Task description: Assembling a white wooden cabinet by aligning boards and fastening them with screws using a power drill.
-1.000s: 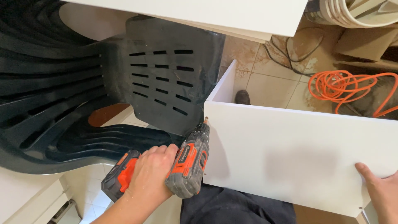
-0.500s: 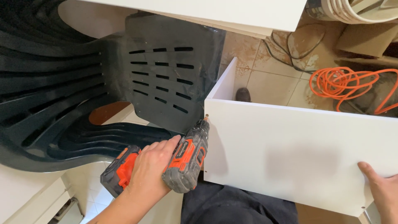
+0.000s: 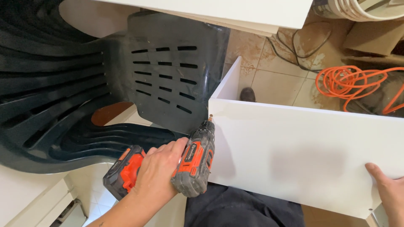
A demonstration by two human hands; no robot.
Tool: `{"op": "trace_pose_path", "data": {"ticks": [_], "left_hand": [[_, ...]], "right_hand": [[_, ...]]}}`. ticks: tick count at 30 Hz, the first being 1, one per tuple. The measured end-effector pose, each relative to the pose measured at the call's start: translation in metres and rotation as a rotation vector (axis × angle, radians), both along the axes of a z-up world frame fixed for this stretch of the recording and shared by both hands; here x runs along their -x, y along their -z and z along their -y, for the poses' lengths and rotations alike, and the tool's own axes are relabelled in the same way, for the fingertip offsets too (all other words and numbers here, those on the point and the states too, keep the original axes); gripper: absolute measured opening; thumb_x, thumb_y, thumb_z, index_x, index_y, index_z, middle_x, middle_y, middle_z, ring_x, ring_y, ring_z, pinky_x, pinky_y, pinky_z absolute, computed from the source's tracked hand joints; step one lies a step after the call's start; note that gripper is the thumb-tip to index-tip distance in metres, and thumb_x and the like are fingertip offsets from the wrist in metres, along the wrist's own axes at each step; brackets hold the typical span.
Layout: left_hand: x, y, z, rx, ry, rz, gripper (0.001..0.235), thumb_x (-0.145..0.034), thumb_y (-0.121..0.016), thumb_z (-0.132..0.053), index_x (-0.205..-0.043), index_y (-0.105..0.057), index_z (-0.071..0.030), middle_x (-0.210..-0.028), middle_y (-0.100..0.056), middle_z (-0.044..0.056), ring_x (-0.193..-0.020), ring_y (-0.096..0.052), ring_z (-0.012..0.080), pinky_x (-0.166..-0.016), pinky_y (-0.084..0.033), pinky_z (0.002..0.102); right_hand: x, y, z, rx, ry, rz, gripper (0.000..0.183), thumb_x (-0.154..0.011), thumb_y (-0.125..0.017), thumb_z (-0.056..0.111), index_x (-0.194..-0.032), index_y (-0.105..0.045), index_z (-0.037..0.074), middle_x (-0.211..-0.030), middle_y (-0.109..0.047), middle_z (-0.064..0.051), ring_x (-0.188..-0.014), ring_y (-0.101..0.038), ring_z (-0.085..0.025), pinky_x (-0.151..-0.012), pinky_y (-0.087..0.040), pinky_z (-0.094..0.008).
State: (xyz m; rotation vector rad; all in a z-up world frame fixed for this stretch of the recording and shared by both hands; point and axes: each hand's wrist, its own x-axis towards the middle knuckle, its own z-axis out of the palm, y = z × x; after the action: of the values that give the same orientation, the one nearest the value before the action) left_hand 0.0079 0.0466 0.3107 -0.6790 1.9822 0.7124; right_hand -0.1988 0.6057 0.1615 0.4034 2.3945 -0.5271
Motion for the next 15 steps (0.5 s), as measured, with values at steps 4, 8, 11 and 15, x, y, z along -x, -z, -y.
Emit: {"op": "trace_pose_path", "data": {"ticks": [4,8,11,15], "left_hand": [[0.001,0.005,0.002,-0.015,-0.022,0.04,0.047,-0.083,-0.069,-0.045,-0.122,-0.055,-0.023,-0.089,-0.07,-0.001,-0.089,-0.066,0.0296,-0.082,-0.046,0.043],[0.003,0.007,0.006,-0.033,-0.05,0.003,0.05,-0.081,-0.067,-0.04,-0.127,-0.054,-0.023,-0.091,-0.072,0.0,-0.089,-0.067,0.031,-0.08,-0.046,0.045],[0.004,0.009,0.005,-0.01,-0.06,0.041,0.05,-0.08,-0.068,-0.038,-0.126,-0.056,-0.023,-0.089,-0.072,-0.001,-0.086,-0.067,0.0315,-0.083,-0.046,0.046],[0.007,0.007,0.006,-0.01,-0.083,0.06,0.05,-0.079,-0.067,-0.043,-0.124,-0.056,-0.024,-0.09,-0.073,-0.001,-0.087,-0.066,0.0323,-0.084,-0.046,0.045]], "right_hand": [[-0.001,0.006,-0.007,0.021,-0.014,-0.015,0.055,-0.107,-0.079,0.018,-0.147,-0.06,-0.016,-0.14,-0.063,-0.032,-0.123,-0.061,-0.046,-0.1,-0.048,-0.056],[0.002,-0.01,0.021,0.011,0.04,0.02,0.058,-0.105,-0.075,0.015,-0.152,-0.056,-0.013,-0.144,-0.061,-0.031,-0.125,-0.059,-0.046,-0.101,-0.047,-0.056],[-0.004,0.021,-0.03,-0.038,0.038,0.037,0.054,-0.107,-0.08,0.023,-0.142,-0.064,-0.015,-0.133,-0.066,-0.031,-0.115,-0.065,-0.046,-0.094,-0.051,-0.055],[-0.004,0.012,-0.012,-0.042,0.075,0.07,0.054,-0.108,-0.076,0.024,-0.145,-0.062,-0.013,-0.135,-0.065,-0.031,-0.116,-0.063,-0.047,-0.094,-0.05,-0.058]]}}
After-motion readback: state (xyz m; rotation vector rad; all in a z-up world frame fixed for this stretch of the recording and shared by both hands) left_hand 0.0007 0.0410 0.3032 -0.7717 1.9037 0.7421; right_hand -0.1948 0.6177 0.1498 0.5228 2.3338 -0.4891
